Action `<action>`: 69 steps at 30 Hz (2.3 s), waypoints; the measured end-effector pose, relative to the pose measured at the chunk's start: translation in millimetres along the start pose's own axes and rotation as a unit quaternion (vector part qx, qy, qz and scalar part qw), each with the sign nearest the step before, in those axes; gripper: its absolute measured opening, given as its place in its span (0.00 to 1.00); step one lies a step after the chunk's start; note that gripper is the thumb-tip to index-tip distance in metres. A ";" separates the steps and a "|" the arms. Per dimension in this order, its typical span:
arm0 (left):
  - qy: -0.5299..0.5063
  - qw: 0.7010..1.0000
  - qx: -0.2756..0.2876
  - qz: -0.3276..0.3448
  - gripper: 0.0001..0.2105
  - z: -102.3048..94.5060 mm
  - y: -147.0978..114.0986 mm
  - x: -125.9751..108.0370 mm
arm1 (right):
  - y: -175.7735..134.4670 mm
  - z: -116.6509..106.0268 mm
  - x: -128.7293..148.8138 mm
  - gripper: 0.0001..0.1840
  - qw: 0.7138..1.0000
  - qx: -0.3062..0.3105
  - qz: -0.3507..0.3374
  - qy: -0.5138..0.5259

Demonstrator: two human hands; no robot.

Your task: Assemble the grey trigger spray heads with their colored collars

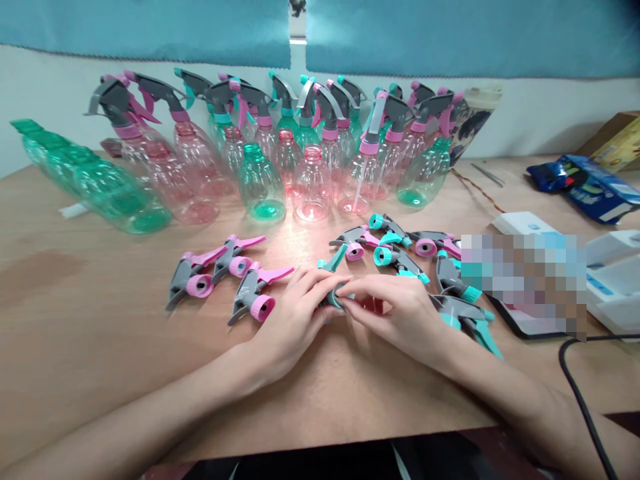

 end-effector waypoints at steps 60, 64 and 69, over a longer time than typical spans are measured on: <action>0.179 0.973 0.033 0.140 0.12 38.9 62.9 -45.3 | -104.8 -81.7 -23.1 0.19 0.961 -0.005 0.049 -0.274; 0.199 0.967 0.038 0.155 0.18 59.7 84.9 -43.9 | -100.5 -74.1 -30.6 0.37 0.949 0.010 0.080 -0.305; 0.223 0.958 0.065 0.166 0.19 69.6 79.8 -45.2 | -91.2 -69.3 -45.9 0.55 0.945 0.049 0.128 -0.297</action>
Point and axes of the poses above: each hand's wrist, its own y-axis towards the middle knuckle, its own z-axis out of the palm, x = y × z, the point moved 4 cm from there along y, towards the middle knuckle, and after that the axes turned 4 degrees about y, right-handed, at the moved point
